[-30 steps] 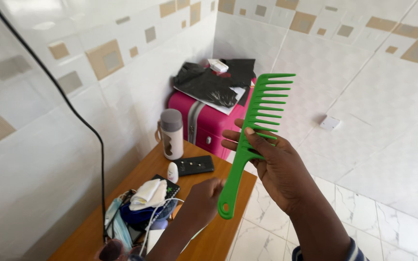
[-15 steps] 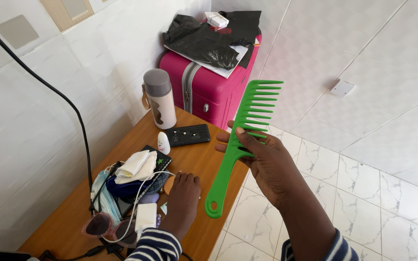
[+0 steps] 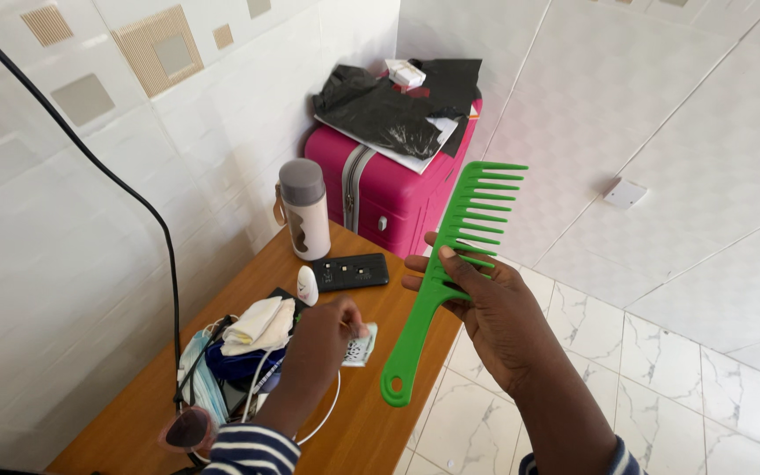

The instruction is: The person packs a handbag with daily essentials. They place a wallet, a small pouch, a comb, a folded cloth, a lotion bottle, a notebook, and a compact mirror into the bag one by one.

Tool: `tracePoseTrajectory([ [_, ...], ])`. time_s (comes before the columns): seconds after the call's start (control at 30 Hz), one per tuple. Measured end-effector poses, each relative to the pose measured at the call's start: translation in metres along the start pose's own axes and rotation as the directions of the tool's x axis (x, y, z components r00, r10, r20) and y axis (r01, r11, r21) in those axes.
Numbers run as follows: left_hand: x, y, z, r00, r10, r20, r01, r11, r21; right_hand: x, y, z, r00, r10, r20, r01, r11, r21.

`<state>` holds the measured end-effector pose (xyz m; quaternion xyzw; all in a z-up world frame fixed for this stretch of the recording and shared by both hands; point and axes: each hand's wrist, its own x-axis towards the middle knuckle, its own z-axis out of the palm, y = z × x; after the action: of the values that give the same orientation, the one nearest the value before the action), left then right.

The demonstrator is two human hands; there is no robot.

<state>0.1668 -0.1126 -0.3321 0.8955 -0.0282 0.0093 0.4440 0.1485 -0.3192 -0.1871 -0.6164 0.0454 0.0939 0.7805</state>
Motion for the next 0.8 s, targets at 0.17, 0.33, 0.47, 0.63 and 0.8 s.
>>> tracePoseTrajectory([
  [0.17,0.014,0.06,-0.052,0.969,-0.197,-0.151,0.07,0.8,-0.596,-0.012,-0.022,0.002,0.992,-0.127,-0.027,0.128,0.991,0.027],
  [0.33,0.015,0.138,-0.104,0.985,-0.149,-0.088,-0.035,0.326,-0.945,-0.028,-0.058,0.001,0.908,-0.395,-0.141,0.412,0.903,0.12],
  [0.47,-0.001,0.188,-0.123,0.998,-0.059,-0.012,0.0,0.192,-0.981,-0.044,-0.088,0.001,0.865,-0.464,-0.189,0.492,0.858,0.145],
  [0.63,-0.02,0.22,-0.127,0.992,0.11,0.069,0.057,0.106,-0.993,-0.065,-0.111,0.002,0.849,-0.495,-0.187,0.519,0.847,0.114],
  [0.8,-0.028,0.237,-0.112,0.971,0.119,0.209,0.201,0.074,-0.977,-0.09,-0.124,-0.008,0.839,-0.497,-0.222,0.519,0.853,0.056],
])
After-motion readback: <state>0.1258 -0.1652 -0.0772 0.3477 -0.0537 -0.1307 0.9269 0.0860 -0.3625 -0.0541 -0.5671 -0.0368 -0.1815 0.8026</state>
